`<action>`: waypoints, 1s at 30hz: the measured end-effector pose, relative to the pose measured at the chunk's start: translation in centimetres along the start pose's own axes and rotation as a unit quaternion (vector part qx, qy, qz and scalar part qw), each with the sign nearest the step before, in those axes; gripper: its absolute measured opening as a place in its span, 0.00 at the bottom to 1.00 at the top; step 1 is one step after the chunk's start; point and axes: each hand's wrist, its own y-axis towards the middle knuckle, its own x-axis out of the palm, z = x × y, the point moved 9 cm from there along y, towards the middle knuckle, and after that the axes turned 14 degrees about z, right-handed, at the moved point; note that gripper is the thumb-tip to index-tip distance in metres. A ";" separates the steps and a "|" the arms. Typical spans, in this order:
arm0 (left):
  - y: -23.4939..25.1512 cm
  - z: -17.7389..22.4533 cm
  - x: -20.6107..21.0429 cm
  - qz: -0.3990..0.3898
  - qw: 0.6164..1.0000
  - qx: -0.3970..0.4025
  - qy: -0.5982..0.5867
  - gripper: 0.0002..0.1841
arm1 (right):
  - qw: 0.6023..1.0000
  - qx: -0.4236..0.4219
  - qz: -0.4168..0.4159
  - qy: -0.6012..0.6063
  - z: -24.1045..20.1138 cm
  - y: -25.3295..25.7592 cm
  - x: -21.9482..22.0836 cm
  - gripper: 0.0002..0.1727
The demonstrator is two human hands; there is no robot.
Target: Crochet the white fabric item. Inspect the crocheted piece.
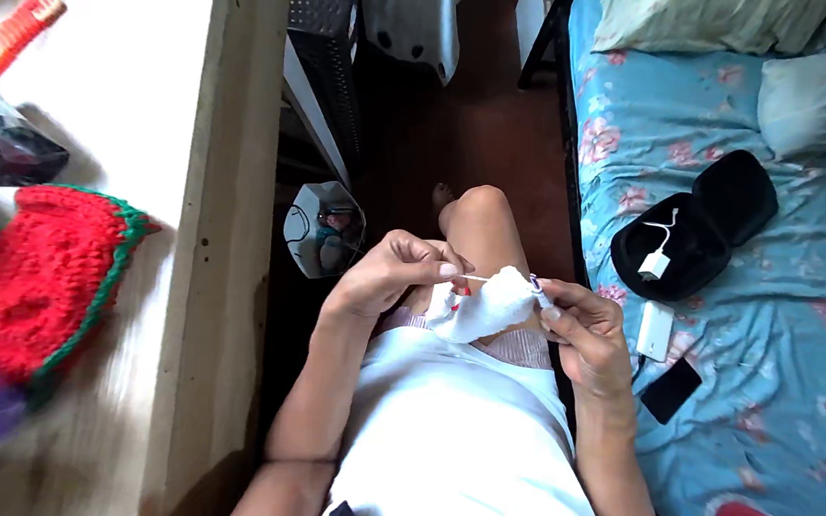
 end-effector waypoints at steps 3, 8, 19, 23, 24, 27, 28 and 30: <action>0.0 1.0 0.9 -0.020 0.992 0.063 -0.109 0.13 | 1.000 0.000 -0.001 -0.024 0.3 -0.1 0.3 0.15; 0.9 0.5 4.4 0.040 0.997 0.042 -0.058 0.40 | 0.992 -0.055 0.049 -0.106 -0.6 -0.2 0.1 0.16; 0.2 1.3 5.7 0.185 0.958 0.197 0.099 0.43 | 0.856 -0.286 0.125 -0.413 -4.1 -1.5 0.9 0.15; -1.7 1.7 6.7 0.221 0.880 0.381 0.179 0.29 | 0.817 -0.316 0.128 -0.465 -5.1 -1.9 2.3 0.17; -2.1 1.6 6.8 0.233 0.863 0.408 0.185 0.24 | 0.827 -0.303 0.131 -0.454 -5.1 -1.7 2.5 0.16; -2.6 1.4 6.7 0.252 0.866 0.407 0.146 0.22 | 0.932 -0.168 0.123 -0.296 -3.8 -0.6 1.7 0.15; -2.5 1.4 6.4 0.256 0.881 0.381 0.115 0.25 | 0.966 -0.108 0.117 -0.203 -3.1 -0.2 1.2 0.17; -2.0 1.4 5.8 0.269 0.908 0.317 0.046 0.32 | 0.987 -0.045 0.127 -0.093 -2.0 0.0 0.8 0.18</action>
